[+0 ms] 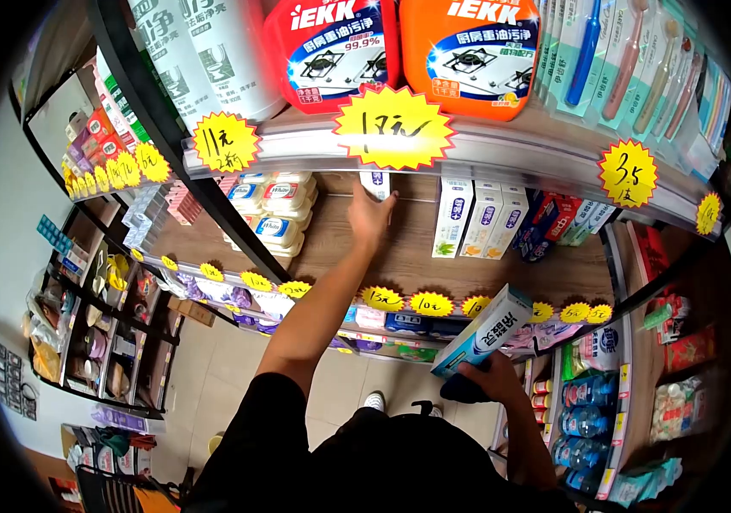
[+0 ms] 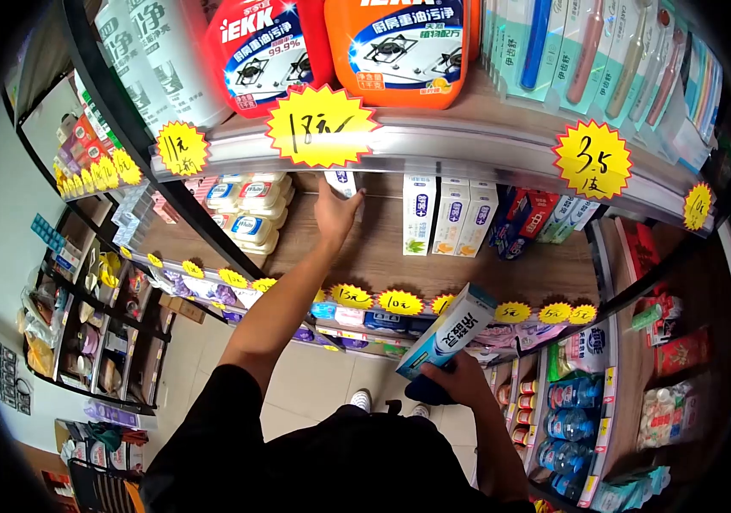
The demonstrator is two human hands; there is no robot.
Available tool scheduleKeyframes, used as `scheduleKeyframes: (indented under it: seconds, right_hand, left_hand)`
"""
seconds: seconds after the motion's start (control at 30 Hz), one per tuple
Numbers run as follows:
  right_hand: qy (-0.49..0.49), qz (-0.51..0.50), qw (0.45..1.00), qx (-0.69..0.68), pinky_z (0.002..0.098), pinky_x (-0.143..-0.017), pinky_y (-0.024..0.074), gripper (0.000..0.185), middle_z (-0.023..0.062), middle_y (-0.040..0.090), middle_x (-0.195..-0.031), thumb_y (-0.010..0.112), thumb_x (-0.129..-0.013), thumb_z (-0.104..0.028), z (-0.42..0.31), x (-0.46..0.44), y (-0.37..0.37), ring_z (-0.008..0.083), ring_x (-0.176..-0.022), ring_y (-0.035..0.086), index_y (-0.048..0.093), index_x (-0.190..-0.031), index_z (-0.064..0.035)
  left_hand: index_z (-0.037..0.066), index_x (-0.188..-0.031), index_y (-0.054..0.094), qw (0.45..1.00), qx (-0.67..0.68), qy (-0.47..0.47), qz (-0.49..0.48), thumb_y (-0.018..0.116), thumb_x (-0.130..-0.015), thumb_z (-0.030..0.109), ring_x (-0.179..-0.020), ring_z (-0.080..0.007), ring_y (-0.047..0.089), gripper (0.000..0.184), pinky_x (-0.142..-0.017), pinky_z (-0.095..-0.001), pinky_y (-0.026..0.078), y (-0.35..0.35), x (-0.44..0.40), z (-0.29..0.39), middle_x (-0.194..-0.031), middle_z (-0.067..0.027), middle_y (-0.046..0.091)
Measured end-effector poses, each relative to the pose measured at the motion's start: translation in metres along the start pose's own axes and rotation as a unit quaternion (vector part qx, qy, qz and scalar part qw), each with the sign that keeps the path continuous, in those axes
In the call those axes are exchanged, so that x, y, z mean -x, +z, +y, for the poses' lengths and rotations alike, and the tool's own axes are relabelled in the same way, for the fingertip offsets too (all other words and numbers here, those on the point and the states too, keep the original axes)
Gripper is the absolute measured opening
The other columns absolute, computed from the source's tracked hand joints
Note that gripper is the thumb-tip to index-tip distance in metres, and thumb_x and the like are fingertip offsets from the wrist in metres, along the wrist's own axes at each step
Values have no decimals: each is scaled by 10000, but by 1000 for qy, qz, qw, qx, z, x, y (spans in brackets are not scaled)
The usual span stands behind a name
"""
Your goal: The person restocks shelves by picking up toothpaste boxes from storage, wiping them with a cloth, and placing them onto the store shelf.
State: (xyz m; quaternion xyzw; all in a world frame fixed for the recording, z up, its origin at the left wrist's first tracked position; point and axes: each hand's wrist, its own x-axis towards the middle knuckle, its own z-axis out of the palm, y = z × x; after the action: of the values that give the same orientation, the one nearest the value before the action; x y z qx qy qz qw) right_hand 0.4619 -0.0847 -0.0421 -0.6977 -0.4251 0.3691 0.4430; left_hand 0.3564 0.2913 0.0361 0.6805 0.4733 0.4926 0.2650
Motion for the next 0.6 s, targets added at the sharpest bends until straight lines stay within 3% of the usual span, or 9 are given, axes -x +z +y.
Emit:
scheduleKeyframes:
  seconds: [0.07,0.1,0.13,0.2,0.23,0.4,0.5,0.57,0.6]
  right_hand:
    - [9,0,1000,-11,373,-881,551,529,156,738,-1040,804,-842,-405,3,1,5,230,-959,713,673,-1137,14]
    - [15,-2,1000,-22,372,-884,550,545,159,738,-1049,806,-839,-410,-2,1,8,229,-962,714,668,-1142,21]
    - [18,1,1000,-22,372,-884,550,545,159,738,-1049,806,-839,-410,-8,2,10,229,-962,714,668,-1142,21]
    - [54,-18,998,-18,373,-885,552,582,174,732,-1075,808,-834,-425,-21,5,11,236,-978,716,655,-1158,34]
    - [56,-15,998,-18,373,-885,552,582,174,732,-1075,808,-834,-425,-21,5,13,236,-978,716,655,-1158,34]
    - [96,-10,995,8,385,-889,559,654,194,728,-1085,808,-828,-436,-29,7,20,264,-1006,718,617,-1194,71]
    - [69,-4,997,-23,393,-903,558,669,200,725,-1098,805,-830,-436,-28,8,25,291,-1015,720,605,-1212,75]
    - [80,-11,997,-10,397,-909,557,676,205,721,-1110,800,-838,-440,-26,6,26,303,-1027,717,596,-1227,74]
    - [88,-20,996,5,401,-915,556,683,210,718,-1121,794,-845,-444,-25,5,26,314,-1040,714,587,-1243,72]
  left_hand:
    - [23,-1088,505,999,31,15,10,862,-769,244,-591,-314,691,528,-596,-439,540,15,-8,-2,-701,-152,693]
    - [13,-1097,495,990,14,119,72,857,-779,233,-522,-295,664,530,-554,-427,528,24,-16,-6,-636,-146,663]
    - [13,-1097,495,990,16,118,69,857,-779,233,-522,-295,664,530,-554,-427,528,31,-17,-12,-636,-146,663]
    - [4,-1110,490,997,15,-48,-51,862,-773,245,-618,-340,699,558,-614,-443,545,38,-17,-9,-713,-197,689]
    - [-28,-1093,546,998,-1,-47,-38,860,-760,238,-672,-376,701,529,-653,-453,547,49,-22,-21,-772,-223,699]
    - [-16,-1055,677,995,-32,-20,-96,829,-765,217,-785,-387,712,401,-728,-445,543,69,-47,-52,-824,-200,720]
    - [24,-1123,671,994,39,1,-104,801,-798,239,-913,-386,713,411,-793,-427,548,82,-53,-62,-919,-204,735]
    - [43,-1107,695,989,57,123,51,759,-822,212,-939,-345,706,338,-833,-423,541,102,-61,-84,-996,-186,740]
    - [30,-1157,669,997,58,49,-33,750,-831,210,-1020,-325,698,381,-883,-416,527,81,-54,-56,-1075,-204,727]
